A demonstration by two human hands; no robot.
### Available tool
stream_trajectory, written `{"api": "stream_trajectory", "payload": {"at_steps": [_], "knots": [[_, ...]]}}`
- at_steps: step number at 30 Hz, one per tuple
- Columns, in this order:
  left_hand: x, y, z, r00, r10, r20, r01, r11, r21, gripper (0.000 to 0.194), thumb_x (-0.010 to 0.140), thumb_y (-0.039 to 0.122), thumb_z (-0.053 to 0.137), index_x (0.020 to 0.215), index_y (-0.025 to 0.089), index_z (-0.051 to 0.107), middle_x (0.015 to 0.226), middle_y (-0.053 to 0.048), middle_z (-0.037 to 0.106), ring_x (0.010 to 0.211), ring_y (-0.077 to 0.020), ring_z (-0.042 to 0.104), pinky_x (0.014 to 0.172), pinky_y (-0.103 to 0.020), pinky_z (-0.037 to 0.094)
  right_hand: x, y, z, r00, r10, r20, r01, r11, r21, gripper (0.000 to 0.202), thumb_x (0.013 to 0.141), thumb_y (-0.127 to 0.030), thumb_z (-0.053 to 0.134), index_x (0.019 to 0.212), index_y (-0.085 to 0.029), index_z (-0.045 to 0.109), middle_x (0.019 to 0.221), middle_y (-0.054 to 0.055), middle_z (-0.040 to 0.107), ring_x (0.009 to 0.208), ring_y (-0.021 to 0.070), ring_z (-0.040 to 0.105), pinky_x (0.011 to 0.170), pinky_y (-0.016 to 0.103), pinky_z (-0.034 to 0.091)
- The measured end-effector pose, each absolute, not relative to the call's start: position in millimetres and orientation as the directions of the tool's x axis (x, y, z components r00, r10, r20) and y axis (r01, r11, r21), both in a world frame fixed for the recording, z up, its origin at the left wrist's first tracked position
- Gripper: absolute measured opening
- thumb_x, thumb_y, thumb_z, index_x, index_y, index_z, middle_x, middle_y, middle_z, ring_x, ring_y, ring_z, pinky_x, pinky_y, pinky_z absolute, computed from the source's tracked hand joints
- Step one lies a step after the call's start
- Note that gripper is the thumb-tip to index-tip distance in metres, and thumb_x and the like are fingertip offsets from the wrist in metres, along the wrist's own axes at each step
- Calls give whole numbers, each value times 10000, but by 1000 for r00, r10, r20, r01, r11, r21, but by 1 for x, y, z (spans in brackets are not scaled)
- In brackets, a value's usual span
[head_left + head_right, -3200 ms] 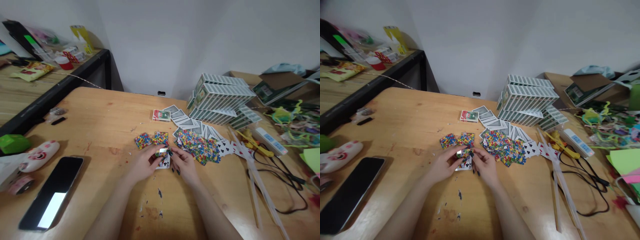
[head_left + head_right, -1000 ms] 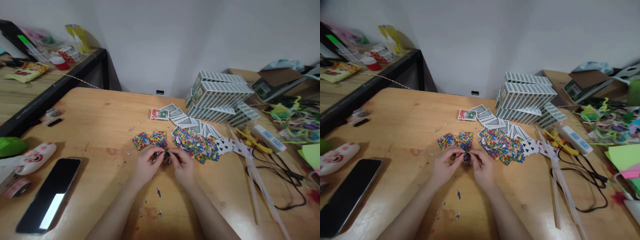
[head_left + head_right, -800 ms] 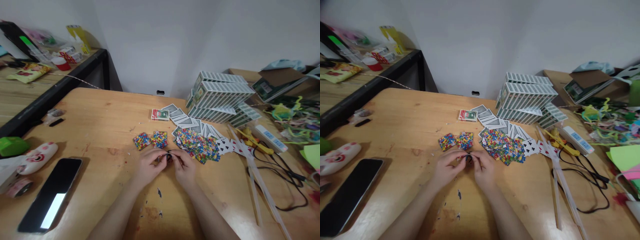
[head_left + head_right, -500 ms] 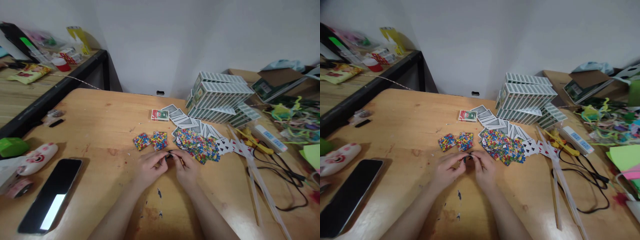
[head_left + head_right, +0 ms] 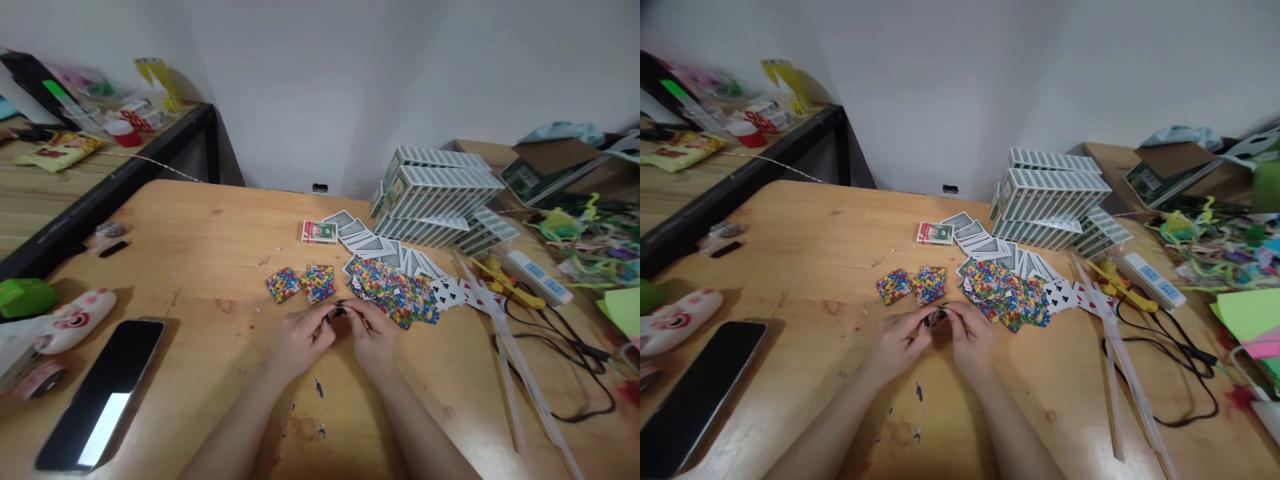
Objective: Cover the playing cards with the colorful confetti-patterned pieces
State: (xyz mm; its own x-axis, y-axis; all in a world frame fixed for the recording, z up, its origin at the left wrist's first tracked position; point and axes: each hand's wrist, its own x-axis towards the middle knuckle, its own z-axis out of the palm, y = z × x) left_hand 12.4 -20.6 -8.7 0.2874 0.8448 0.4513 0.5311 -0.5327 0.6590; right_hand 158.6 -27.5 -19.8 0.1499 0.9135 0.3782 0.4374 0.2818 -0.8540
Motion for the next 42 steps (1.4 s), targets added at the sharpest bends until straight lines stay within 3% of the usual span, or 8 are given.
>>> {"api": "stream_trajectory", "payload": {"at_steps": [9,19,23,27,33,38,42], "knots": [[11,-22,-12,349,836,423,548,-548,632,366,748,105,421,1094,172,522,866,-56,680,718,-137,634,667,-246,507,159,-27,-21,137,908,396,453,298,-840,143,792,-210,519,838,-236,652,780,29,679,731,167,628,674,294,495],[11,-24,-10,356,905,231,426,-377,823,583,740,73,432,1295,197,305,1089,-95,609,932,-188,604,808,-311,488,161,-26,-21,210,903,375,454,249,-856,135,788,-218,521,823,-225,652,771,32,674,716,171,621,673,310,489],[9,-23,-3,427,878,218,453,-417,788,579,761,90,408,1314,190,269,1181,-103,558,1006,-196,568,847,-338,466,160,-27,-20,181,915,361,442,252,-861,146,795,-220,511,846,-229,648,758,27,667,683,165,617,658,306,488],[9,-22,-2,406,890,207,518,-410,751,518,786,122,393,1293,186,310,1110,-95,604,919,-182,606,798,-318,484,161,-28,-17,143,918,369,471,265,-842,154,803,-218,505,865,-235,644,766,26,667,682,163,617,661,301,486],[10,-23,-4,405,891,207,592,-428,683,584,745,93,420,1305,200,294,1069,-85,627,791,-168,632,700,-279,503,162,-27,-16,130,916,381,479,278,-832,142,806,-209,509,861,-241,636,786,25,668,720,163,619,678,298,486],[9,-23,-5,476,849,227,617,-507,601,646,746,97,400,1349,202,195,1150,-100,579,861,-177,612,755,-307,488,161,-27,-17,137,916,378,482,272,-833,144,806,-214,510,866,-243,638,804,29,673,731,165,621,691,307,486],[7,-24,-7,498,838,222,645,-529,551,676,759,103,386,1372,188,113,1096,-107,605,844,-181,612,723,-299,492,161,-27,-16,153,913,378,471,269,-840,148,804,-227,508,851,-244,647,780,27,673,707,166,620,663,304,490]]}}
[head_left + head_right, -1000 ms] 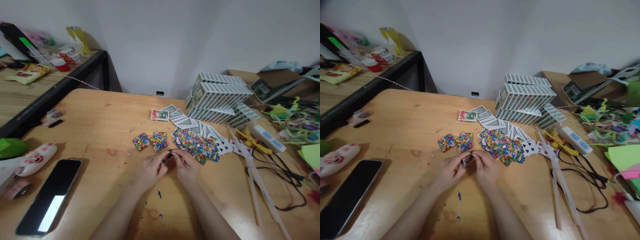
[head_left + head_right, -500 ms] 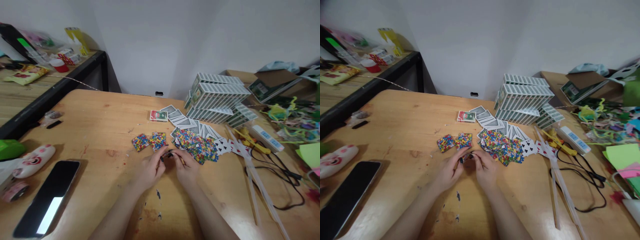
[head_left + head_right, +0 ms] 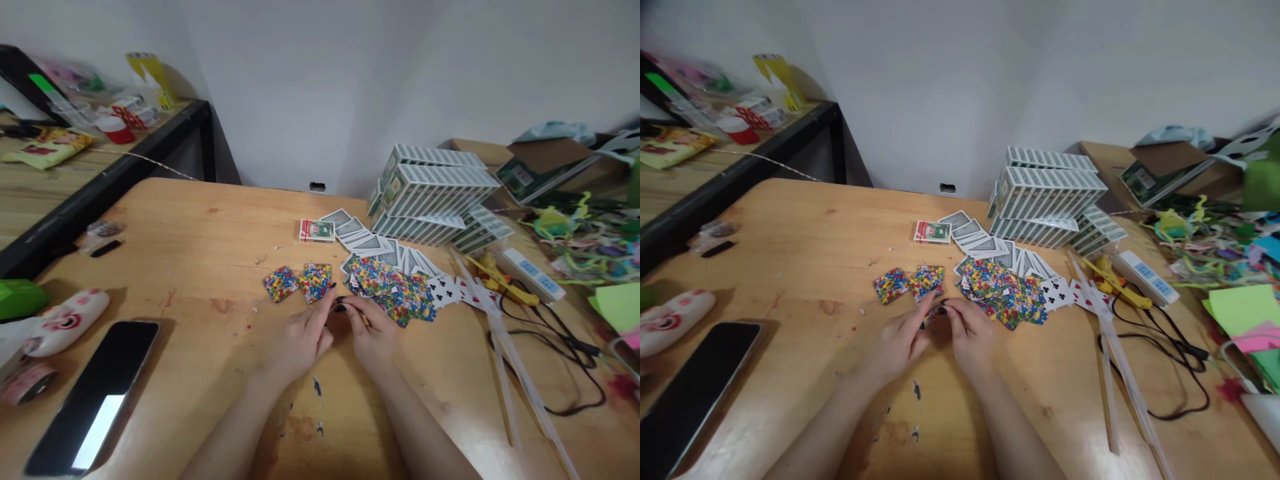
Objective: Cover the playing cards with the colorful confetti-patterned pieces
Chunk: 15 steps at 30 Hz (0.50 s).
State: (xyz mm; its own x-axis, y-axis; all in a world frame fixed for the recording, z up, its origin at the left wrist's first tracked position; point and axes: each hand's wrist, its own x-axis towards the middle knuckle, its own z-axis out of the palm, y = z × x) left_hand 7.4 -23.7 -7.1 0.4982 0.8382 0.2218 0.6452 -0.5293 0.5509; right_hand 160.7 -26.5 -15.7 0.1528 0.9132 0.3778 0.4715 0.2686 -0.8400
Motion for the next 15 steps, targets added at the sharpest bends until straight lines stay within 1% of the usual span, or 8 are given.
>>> {"api": "stream_trajectory", "payload": {"at_steps": [3,6,8,10,12,15], "knots": [[7,-24,-7,500,835,232,640,-536,550,692,760,103,387,1377,190,85,1133,-114,582,902,-192,600,747,-308,488,160,-26,-14,142,916,374,470,270,-840,148,803,-225,507,846,-243,647,781,28,671,716,168,616,673,308,487],[7,-24,-5,501,837,222,618,-525,586,693,756,101,392,1376,200,98,1227,-122,513,1006,-213,558,806,-343,473,161,-25,-13,135,919,370,470,269,-841,152,805,-220,499,839,-245,645,771,27,663,718,169,608,672,310,482],[8,-24,-3,483,852,202,586,-485,649,679,760,98,384,1374,201,114,1225,-122,515,1011,-217,557,813,-353,472,161,-24,-15,148,920,362,462,259,-848,148,801,-220,501,828,-242,645,759,26,654,699,167,601,657,306,479],[8,-24,-2,432,884,180,532,-411,740,642,782,108,371,1371,195,131,1155,-115,567,953,-205,586,793,-341,482,161,-23,-19,185,924,334,428,230,-874,135,792,-226,511,824,-229,642,744,25,642,652,157,588,617,294,478],[9,-22,-1,364,917,161,460,-327,825,586,811,136,374,1361,189,177,1090,-105,603,892,-186,606,768,-313,490,161,-23,-24,243,928,283,357,186,-916,130,787,-237,515,836,-212,632,719,23,628,596,144,570,558,276,474],[11,-19,-4,300,943,141,394,-257,882,458,829,183,406,1284,176,353,1052,-99,619,856,-168,612,742,-282,493,161,-21,-29,301,927,223,268,142,-953,151,787,-256,511,871,-193,620,713,28,627,590,143,570,516,259,469]]}}
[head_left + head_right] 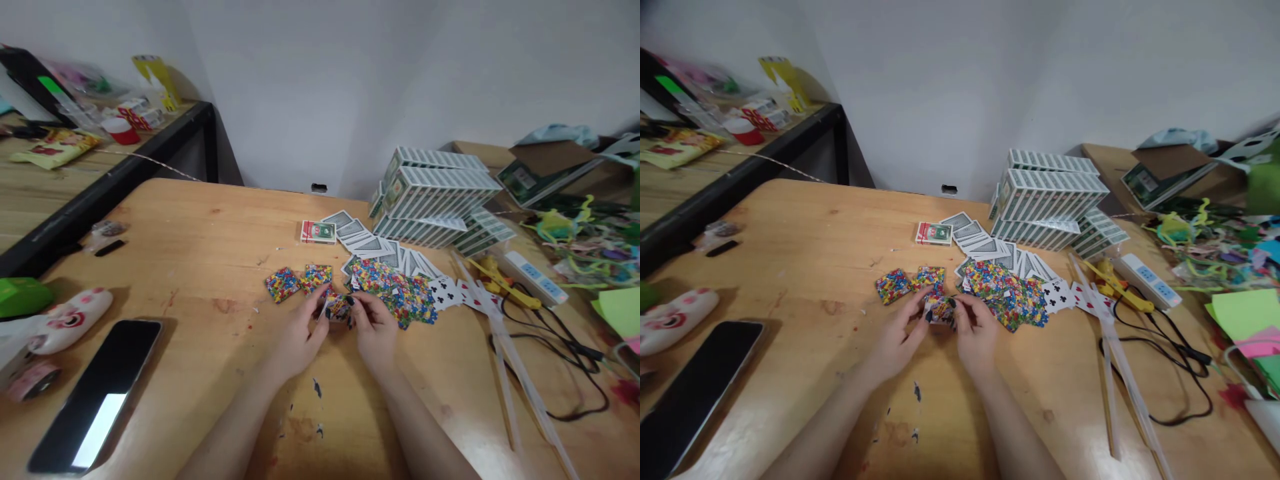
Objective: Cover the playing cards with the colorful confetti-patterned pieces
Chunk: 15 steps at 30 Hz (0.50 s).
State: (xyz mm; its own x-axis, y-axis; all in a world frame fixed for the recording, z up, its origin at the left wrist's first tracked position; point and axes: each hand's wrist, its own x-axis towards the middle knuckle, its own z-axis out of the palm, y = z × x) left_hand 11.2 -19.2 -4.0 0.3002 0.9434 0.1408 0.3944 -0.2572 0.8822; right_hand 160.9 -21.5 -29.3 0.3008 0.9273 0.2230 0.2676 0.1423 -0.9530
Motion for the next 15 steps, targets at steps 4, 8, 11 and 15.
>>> {"api": "stream_trajectory", "payload": {"at_steps": [4,8,11,15], "knots": [[14,-15,-10,224,970,93,419,-182,890,347,843,211,392,1168,157,500,836,-60,664,642,-129,604,589,-228,494,159,-20,-27,277,930,243,276,165,-947,185,781,-264,524,921,-200,627,781,44,639,665,156,584,556,264,474],[15,-13,-13,160,980,119,431,-178,885,328,837,207,398,1128,152,540,819,-57,665,606,-119,587,553,-210,481,156,-20,-23,191,948,254,337,179,-924,179,730,-264,597,891,-205,649,778,40,634,641,150,569,546,254,457],[15,-13,-14,140,980,141,446,-189,875,325,823,195,421,1120,158,546,862,-63,668,643,-126,598,567,-213,483,155,-21,-24,200,960,195,348,117,-930,171,731,-271,596,874,-189,642,699,24,619,550,130,534,493,236,429],[16,-14,-13,127,982,139,432,-181,884,329,828,193,422,1137,169,533,1008,-74,644,828,-145,608,706,-239,489,156,-22,-24,186,972,141,343,71,-937,148,768,-276,550,844,-182,635,678,21,619,542,125,530,500,232,425]]}}
